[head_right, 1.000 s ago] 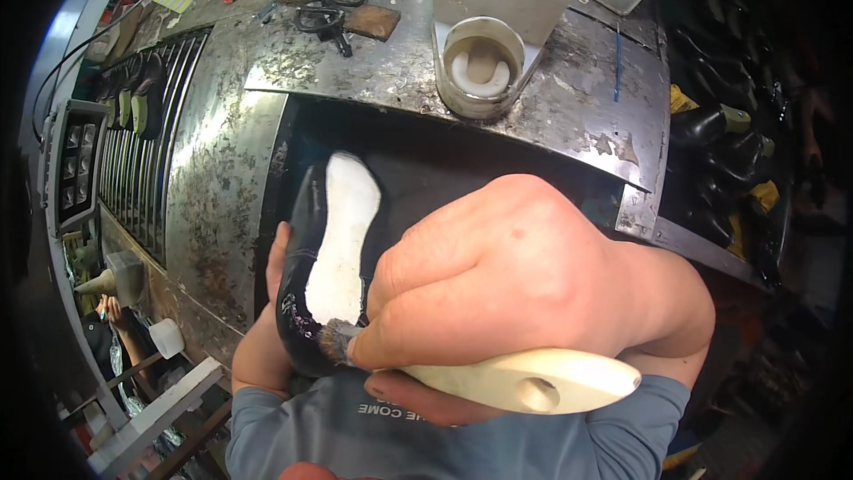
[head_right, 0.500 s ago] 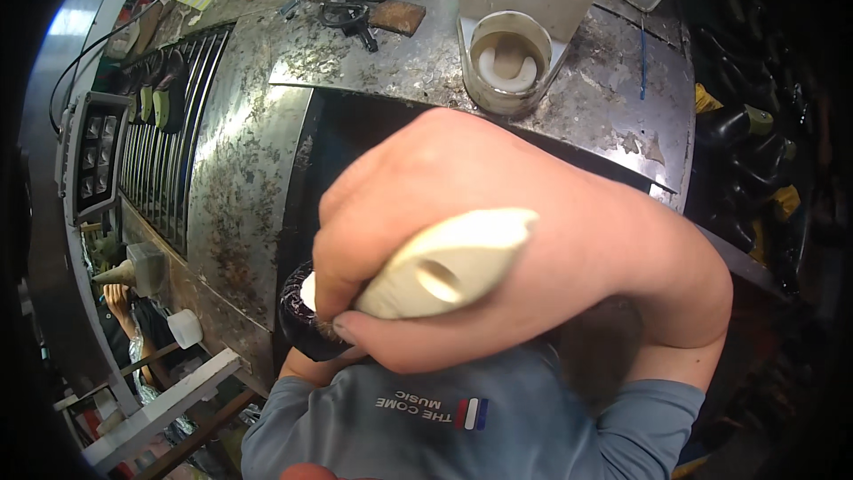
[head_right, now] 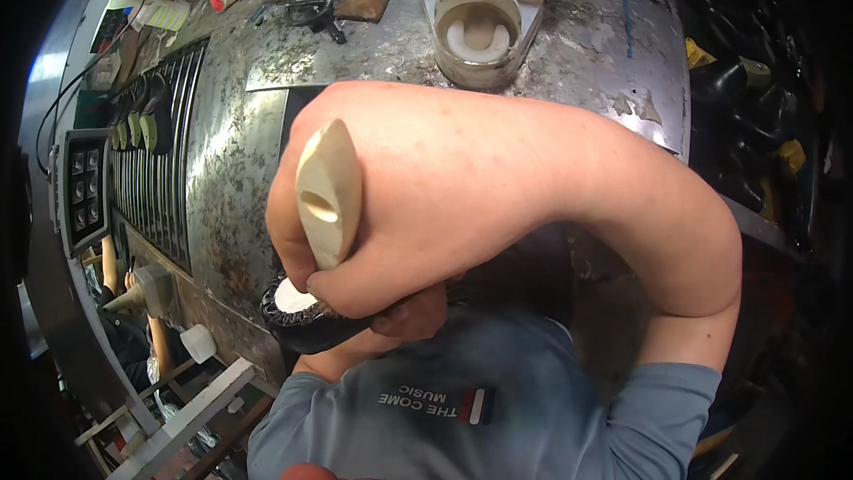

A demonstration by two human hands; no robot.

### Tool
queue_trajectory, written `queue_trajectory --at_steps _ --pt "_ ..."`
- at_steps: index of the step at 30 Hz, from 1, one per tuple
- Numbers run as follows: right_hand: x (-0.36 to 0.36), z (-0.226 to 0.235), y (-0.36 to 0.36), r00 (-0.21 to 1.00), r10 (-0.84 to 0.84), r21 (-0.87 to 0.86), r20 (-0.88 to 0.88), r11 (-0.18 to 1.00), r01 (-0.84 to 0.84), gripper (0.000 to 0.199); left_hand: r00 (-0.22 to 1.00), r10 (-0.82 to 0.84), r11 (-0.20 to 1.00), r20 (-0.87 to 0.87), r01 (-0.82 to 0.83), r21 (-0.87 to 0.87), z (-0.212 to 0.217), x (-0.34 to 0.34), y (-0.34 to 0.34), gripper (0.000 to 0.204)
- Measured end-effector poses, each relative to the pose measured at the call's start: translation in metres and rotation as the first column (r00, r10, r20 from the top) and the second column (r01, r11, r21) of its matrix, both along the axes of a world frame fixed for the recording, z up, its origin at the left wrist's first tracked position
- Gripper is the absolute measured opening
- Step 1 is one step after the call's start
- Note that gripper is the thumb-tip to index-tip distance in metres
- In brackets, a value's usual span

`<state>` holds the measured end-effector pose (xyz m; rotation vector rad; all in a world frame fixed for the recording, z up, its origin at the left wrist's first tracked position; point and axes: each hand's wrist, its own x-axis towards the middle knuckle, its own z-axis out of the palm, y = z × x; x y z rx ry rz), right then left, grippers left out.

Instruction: The person paints the sole of a black shoe with white paint using a brush. They repeatedly dip the brush into a container of white paint and apply it to the shoe's sole, covering the surface evenly. The person holds the shoe in their left hand and the brush in their right hand throughout the process.

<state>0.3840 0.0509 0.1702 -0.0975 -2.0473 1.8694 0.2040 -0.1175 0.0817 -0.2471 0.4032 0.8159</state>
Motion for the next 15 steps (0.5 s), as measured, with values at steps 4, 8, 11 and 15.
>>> queue_trajectory --at_steps 4,8,11,15 --pt "0.002 -0.001 0.004 1.000 0.014 0.036 -0.007 0.999 -0.014 0.007 1.000 -0.011 1.000 -0.002 0.011 -0.005 -0.001 0.002 0.000 0.073" --pt "0.006 -0.006 0.005 1.000 -0.005 0.078 -0.029 0.997 0.007 0.007 1.000 0.008 1.000 -0.021 -0.008 0.004 0.001 -0.008 -0.006 0.073" --pt "0.012 -0.008 0.007 0.999 -0.027 0.094 -0.020 0.995 0.029 0.008 0.999 0.030 1.000 -0.041 -0.029 0.011 0.003 -0.016 -0.007 0.073" --pt "0.013 -0.012 0.014 0.989 -0.063 0.166 -0.130 0.982 0.085 0.013 0.991 0.098 0.995 -0.090 -0.094 0.044 0.004 -0.023 -0.002 0.073"
